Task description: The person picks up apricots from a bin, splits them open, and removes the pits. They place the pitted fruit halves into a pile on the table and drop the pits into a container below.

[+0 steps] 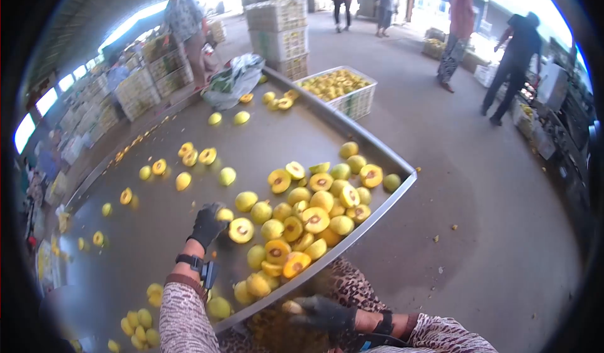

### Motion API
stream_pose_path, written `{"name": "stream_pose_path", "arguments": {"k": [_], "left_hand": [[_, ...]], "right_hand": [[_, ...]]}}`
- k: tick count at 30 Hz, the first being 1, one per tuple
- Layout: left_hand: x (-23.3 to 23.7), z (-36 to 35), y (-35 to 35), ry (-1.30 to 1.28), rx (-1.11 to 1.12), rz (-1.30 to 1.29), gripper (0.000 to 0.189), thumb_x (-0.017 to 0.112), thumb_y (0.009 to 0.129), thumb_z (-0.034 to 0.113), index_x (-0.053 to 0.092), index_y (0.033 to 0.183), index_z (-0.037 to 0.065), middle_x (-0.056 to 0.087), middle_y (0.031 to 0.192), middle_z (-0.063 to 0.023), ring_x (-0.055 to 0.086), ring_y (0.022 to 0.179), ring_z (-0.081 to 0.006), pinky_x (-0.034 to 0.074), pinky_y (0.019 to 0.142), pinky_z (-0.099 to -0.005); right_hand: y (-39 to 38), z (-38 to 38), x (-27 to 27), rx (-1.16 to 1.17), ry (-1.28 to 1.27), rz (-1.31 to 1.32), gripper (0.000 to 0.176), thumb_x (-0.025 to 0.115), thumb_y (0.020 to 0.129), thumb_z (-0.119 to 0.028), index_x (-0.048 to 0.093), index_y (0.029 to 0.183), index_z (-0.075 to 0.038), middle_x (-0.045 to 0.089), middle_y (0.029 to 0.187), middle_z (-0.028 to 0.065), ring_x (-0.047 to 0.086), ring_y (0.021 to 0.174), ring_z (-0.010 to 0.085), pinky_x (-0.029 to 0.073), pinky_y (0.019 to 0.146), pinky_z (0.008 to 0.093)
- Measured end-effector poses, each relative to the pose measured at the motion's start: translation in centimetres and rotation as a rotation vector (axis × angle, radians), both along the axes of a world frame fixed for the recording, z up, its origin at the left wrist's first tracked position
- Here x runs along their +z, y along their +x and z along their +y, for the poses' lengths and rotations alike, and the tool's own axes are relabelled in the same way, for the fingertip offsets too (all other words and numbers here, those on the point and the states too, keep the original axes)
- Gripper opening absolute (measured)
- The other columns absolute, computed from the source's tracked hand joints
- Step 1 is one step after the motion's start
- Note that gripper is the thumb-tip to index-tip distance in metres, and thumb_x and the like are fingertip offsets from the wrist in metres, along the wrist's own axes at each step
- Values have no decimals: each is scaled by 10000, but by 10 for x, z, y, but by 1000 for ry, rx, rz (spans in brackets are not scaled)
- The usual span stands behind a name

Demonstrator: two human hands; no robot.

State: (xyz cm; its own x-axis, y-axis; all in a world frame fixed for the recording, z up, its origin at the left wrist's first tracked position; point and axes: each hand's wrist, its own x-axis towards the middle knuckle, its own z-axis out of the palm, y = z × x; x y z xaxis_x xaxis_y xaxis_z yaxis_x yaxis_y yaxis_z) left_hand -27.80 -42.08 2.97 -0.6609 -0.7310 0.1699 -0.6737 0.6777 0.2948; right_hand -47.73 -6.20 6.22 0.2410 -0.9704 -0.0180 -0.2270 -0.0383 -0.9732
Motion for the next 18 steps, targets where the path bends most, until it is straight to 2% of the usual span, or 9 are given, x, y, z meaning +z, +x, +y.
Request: {"name": "stream_pose_path", "arguments": {"k": [1,2,3,5,8,9,10,16,18], "left_hand": [[6,20,9,472,111,516,439,737,747,150,634,1157,33,661,1051,-103,626,957,-199,513,839,-335],[41,52,14,639,93,667,394,657,826,132,617,1191,-10,647,1088,-70,597,911,-125,504,805,-278],[82,96,13,629,112,719,364,592,894,158,601,1217,-7,640,1079,-59,585,896,-130,502,801,-288],[97,153,19,817,58,1015,401,551,958,237,555,1265,-21,619,1141,-67,576,1008,-136,492,879,-291],[99,228,10,1062,53,1488,385,430,1036,237,532,1278,-45,601,1226,-109,559,1135,-162,460,972,-299],[89,246,10,679,84,1207,372,375,1053,206,534,1276,-46,601,1247,-130,560,1155,-184,451,989,-316],[87,262,12,555,91,1053,360,411,1041,203,540,1266,-46,605,1243,-137,559,1157,-187,446,997,-322],[68,306,14,482,142,1007,351,494,983,58,450,1324,-12,564,1272,-143,559,1165,-212,461,1023,-328],[65,313,8,575,105,1245,401,535,935,-13,438,1324,-18,557,1271,-167,572,1150,-255,484,1012,-366]], "right_hand": [[5,-1,-6,-52,27,-115,336,630,913,-161,582,1203,2,695,964,146,596,850,131,506,824,351],[12,-3,-14,-101,-13,-235,411,617,881,-80,553,1279,-4,690,1064,122,592,954,114,491,885,321],[12,-3,-1,-92,64,-329,451,608,864,-50,540,1307,-2,679,1110,103,568,1031,100,467,927,298],[19,-9,19,-84,193,-367,461,618,845,-36,549,1300,-2,672,1042,83,559,987,101,469,901,295],[37,-16,29,-120,70,-386,142,644,820,-67,588,926,10,563,773,24,475,761,82,460,693,290],[45,-17,32,-123,50,-384,144,641,822,-68,589,929,14,565,759,41,483,747,87,461,684,295],[51,-15,34,-132,26,-377,147,637,824,-69,591,933,18,568,745,58,490,734,92,463,675,301],[63,1,39,-165,-61,-291,187,633,830,-78,597,964,48,626,763,124,590,722,160,491,685,338],[65,3,40,-182,-93,-233,192,633,832,-76,599,973,49,636,782,149,618,730,201,496,689,349]]}}
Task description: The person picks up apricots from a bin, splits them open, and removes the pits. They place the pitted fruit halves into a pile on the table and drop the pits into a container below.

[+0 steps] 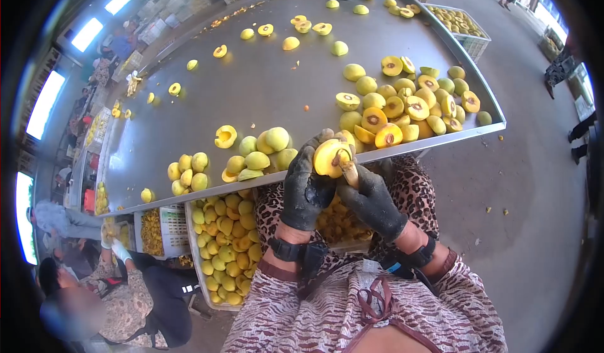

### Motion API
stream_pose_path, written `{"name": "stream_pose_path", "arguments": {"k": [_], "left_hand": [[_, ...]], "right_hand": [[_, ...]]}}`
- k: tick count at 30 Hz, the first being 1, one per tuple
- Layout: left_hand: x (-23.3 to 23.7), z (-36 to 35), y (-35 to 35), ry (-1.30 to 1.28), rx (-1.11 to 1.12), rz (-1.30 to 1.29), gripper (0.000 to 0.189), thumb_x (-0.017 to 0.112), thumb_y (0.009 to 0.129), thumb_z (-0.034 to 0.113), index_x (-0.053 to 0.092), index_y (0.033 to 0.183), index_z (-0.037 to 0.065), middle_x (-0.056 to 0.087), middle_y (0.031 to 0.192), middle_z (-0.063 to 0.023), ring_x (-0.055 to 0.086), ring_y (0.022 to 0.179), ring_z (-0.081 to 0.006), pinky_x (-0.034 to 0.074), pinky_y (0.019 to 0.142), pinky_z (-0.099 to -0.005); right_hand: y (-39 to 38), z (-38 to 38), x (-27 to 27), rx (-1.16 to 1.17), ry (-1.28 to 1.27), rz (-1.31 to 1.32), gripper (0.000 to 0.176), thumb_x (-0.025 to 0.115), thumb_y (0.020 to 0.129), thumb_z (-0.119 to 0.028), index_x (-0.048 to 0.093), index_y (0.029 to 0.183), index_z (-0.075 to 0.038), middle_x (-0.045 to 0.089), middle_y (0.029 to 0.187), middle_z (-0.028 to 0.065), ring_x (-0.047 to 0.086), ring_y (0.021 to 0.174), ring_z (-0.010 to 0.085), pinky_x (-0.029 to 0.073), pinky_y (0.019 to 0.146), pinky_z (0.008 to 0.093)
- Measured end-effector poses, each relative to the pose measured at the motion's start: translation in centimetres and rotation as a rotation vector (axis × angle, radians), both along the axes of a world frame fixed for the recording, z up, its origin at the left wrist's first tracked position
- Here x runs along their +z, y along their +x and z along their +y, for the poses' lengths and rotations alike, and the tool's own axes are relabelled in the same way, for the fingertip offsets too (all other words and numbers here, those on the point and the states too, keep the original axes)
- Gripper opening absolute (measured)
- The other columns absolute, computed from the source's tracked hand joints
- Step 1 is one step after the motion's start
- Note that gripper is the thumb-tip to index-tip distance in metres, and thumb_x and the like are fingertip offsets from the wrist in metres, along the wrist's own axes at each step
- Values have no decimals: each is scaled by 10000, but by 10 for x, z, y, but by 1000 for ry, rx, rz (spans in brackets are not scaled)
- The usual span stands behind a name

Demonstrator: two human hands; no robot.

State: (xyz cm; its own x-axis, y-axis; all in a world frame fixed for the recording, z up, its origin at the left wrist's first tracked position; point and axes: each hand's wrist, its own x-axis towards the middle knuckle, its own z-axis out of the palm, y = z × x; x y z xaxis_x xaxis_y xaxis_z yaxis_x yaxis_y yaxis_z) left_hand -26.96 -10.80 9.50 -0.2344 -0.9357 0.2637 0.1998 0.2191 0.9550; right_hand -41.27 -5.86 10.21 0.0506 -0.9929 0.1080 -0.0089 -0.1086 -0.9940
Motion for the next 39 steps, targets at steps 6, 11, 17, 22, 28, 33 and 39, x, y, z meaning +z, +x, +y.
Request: {"name": "stream_pose_path", "arguments": {"k": [6,11,17,22,28,33,39], "left_hand": [[5,7,-4,472,-159,829,345,442,999,180,488,1268,-32,558,1250,-214,571,1145,-344,483,1013,-454],[-1,18,-13,412,-25,614,379,391,1026,299,571,1085,-29,649,1004,-196,652,896,-308,548,834,-417],[32,17,-32,241,50,424,472,449,1011,414,611,923,-20,671,831,-165,662,739,-228,547,717,-325],[39,15,-30,44,190,112,351,504,986,284,647,890,-22,685,859,-127,657,794,-196,520,766,-338],[63,33,-30,-311,344,-107,93,606,803,22,672,761,-27,658,767,-121,635,738,-231,508,706,-334],[87,56,-35,-611,308,-407,88,602,818,36,666,784,-14,648,766,-138,638,728,-250,508,705,-354],[84,62,-43,-118,19,76,188,542,884,102,652,804,-27,671,805,-117,644,752,-228,524,744,-334]], "right_hand": [[6,5,1,39,-99,128,234,592,857,-40,584,1077,37,630,845,86,563,791,115,495,732,312],[11,16,-32,-36,-254,293,233,640,841,-78,587,1055,-3,639,906,236,639,825,435,506,674,431],[1,9,-52,-51,-301,231,150,697,854,-54,661,990,-2,695,864,70,653,800,154,525,731,309],[-1,8,-16,173,98,-71,117,652,856,-61,667,943,16,679,819,35,583,771,69,502,712,289],[-17,11,10,395,40,59,177,647,888,-152,646,997,-12,671,862,56,592,812,99,500,714,310],[-30,22,0,622,175,-47,218,619,920,-193,626,1058,-24,682,881,86,631,837,146,505,735,330],[-42,27,10,855,202,-540,294,510,989,-97,525,1281,-62,554,1277,7,538,1132,102,449,991,260]]}}
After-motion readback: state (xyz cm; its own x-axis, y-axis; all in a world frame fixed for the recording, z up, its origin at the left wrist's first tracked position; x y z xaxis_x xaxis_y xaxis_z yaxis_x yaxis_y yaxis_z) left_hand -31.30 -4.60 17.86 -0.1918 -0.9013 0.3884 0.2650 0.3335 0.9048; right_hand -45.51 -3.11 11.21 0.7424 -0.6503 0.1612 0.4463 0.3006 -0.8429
